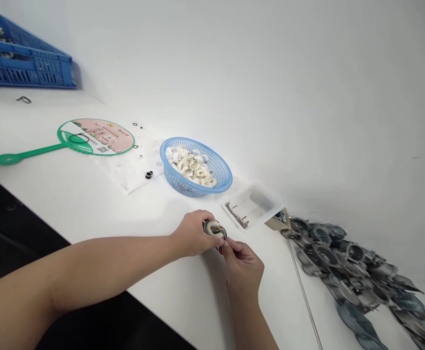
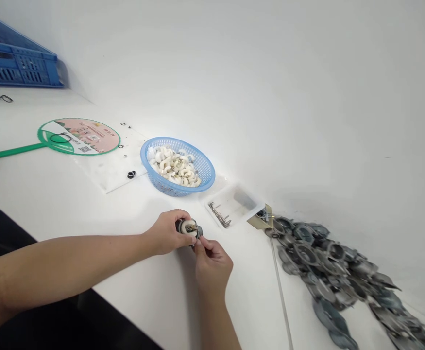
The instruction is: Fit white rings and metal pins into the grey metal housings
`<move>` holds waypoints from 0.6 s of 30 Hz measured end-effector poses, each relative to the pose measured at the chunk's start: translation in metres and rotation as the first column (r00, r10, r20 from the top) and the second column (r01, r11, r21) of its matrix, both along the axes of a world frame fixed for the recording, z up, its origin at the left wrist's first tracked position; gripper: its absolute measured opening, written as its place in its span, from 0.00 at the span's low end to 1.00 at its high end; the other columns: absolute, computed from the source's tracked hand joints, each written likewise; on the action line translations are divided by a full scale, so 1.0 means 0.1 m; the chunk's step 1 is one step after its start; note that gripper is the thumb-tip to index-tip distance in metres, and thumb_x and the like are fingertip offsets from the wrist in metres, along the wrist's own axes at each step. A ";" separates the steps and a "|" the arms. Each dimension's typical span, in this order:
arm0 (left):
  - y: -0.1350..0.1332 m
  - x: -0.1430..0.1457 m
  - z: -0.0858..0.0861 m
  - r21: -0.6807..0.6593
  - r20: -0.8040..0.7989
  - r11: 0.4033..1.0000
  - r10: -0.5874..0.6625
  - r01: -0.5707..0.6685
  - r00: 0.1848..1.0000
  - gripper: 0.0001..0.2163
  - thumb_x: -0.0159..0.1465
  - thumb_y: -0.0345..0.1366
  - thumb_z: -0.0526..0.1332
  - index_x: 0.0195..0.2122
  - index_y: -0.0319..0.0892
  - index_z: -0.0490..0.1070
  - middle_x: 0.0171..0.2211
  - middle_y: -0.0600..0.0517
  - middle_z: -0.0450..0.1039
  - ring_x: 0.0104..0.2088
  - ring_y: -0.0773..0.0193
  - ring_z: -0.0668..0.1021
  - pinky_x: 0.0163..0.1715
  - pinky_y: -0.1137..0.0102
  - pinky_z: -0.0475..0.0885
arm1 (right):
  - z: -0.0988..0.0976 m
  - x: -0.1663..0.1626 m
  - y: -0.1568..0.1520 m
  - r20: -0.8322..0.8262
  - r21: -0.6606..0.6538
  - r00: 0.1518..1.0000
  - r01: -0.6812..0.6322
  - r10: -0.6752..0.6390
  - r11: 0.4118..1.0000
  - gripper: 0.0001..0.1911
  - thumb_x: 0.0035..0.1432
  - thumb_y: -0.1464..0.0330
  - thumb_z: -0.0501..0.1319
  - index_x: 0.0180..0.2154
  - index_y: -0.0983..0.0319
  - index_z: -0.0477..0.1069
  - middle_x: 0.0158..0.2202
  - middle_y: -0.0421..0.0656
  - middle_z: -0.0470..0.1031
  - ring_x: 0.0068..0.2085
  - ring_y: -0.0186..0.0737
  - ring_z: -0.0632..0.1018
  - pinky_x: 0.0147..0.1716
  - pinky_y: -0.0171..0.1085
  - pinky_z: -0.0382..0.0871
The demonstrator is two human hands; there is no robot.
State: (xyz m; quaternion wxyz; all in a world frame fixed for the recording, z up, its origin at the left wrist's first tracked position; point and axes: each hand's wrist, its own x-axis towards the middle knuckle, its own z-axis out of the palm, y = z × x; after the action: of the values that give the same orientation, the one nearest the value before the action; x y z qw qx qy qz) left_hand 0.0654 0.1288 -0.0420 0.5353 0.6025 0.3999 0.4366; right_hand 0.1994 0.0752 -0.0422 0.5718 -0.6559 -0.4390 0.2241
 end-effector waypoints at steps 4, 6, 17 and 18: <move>-0.01 0.00 0.01 -0.005 0.003 1.000 0.022 -0.022 1.000 0.16 0.43 0.40 0.68 0.31 0.42 0.67 0.28 0.55 0.69 0.27 0.68 0.70 0.25 0.74 0.67 | 0.06 -0.08 -0.03 0.016 -0.049 0.998 0.066 -0.065 0.997 0.13 0.39 0.63 0.68 0.26 0.66 0.74 0.24 0.44 0.76 0.28 0.42 0.76 0.31 0.39 0.72; -0.01 0.00 0.01 -0.003 0.003 1.000 0.024 -0.024 1.000 0.16 0.43 0.40 0.68 0.31 0.42 0.67 0.28 0.55 0.69 0.28 0.67 0.70 0.26 0.73 0.67 | 0.07 -0.10 -0.04 0.030 -0.073 0.995 0.098 -0.096 0.992 0.13 0.40 0.62 0.67 0.26 0.66 0.74 0.24 0.45 0.76 0.29 0.43 0.76 0.32 0.40 0.72; -0.04 -0.02 0.04 0.062 -0.052 0.997 0.050 -0.047 0.997 0.17 0.43 0.41 0.68 0.32 0.43 0.68 0.35 0.52 0.70 0.34 0.63 0.72 0.33 0.70 0.70 | 0.10 -0.22 -0.09 0.054 -0.111 0.985 0.166 -0.161 0.980 0.09 0.46 0.64 0.64 0.27 0.64 0.71 0.23 0.41 0.75 0.27 0.39 0.75 0.30 0.36 0.70; -0.04 -0.03 0.04 0.063 -0.060 0.997 0.047 -0.043 0.997 0.16 0.43 0.41 0.68 0.32 0.43 0.68 0.35 0.52 0.70 0.34 0.63 0.72 0.34 0.70 0.70 | 0.10 -0.22 -0.09 0.059 -0.115 0.986 0.163 -0.157 0.980 0.08 0.46 0.64 0.64 0.26 0.63 0.71 0.22 0.41 0.75 0.27 0.38 0.75 0.30 0.36 0.70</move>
State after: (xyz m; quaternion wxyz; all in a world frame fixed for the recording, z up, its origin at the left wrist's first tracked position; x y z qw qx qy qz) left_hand 0.0627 0.1247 -0.0377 0.4938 0.6226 0.4159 0.4422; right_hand 0.1770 0.0664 -0.0326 0.5368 -0.7273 -0.3845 0.1870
